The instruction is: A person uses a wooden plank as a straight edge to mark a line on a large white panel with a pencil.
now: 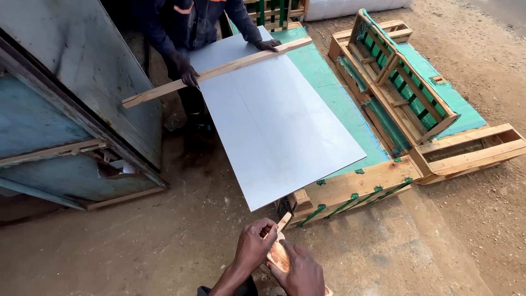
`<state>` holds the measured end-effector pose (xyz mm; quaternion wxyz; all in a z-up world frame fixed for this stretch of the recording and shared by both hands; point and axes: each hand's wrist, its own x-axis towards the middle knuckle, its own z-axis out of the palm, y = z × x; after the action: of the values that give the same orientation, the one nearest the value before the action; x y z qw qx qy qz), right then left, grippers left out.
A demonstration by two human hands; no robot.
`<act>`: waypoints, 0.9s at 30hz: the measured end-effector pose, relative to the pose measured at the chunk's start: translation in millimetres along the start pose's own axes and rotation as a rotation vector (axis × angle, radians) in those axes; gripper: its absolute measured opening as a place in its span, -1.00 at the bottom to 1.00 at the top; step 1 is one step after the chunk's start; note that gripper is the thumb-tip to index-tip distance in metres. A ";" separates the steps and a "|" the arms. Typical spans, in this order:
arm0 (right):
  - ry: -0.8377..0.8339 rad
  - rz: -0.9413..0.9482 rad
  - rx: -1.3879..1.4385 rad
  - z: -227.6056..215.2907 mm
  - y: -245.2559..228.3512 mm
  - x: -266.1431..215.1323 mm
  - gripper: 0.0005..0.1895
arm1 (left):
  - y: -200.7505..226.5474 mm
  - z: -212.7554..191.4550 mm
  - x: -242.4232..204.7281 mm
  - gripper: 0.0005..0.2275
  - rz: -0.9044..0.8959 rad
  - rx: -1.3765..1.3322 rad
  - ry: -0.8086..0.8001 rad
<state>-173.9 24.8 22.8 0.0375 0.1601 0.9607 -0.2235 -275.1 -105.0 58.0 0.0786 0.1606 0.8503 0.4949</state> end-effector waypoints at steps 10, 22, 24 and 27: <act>-0.095 0.191 0.005 -14.6 -8.7 30.5 -0.40 | -9.5 -10.0 44.6 -0.71 0.018 -0.021 -0.267; -0.236 0.621 0.130 -36.8 -31.8 61.0 -0.46 | -47.0 -11.4 79.4 -0.71 0.143 -0.015 -0.694; -0.333 0.540 0.153 -21.5 -13.5 65.4 -0.38 | -58.7 -6.4 79.3 -0.70 0.138 0.006 -0.669; -0.347 0.582 0.199 -39.7 -37.9 69.7 -0.43 | -62.2 -15.4 82.2 -0.74 0.149 -0.031 -0.682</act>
<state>-252.2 30.4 64.3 0.2467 0.3897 0.8275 -0.3201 -368.7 -117.2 13.9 0.3242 0.3773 0.7535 0.4299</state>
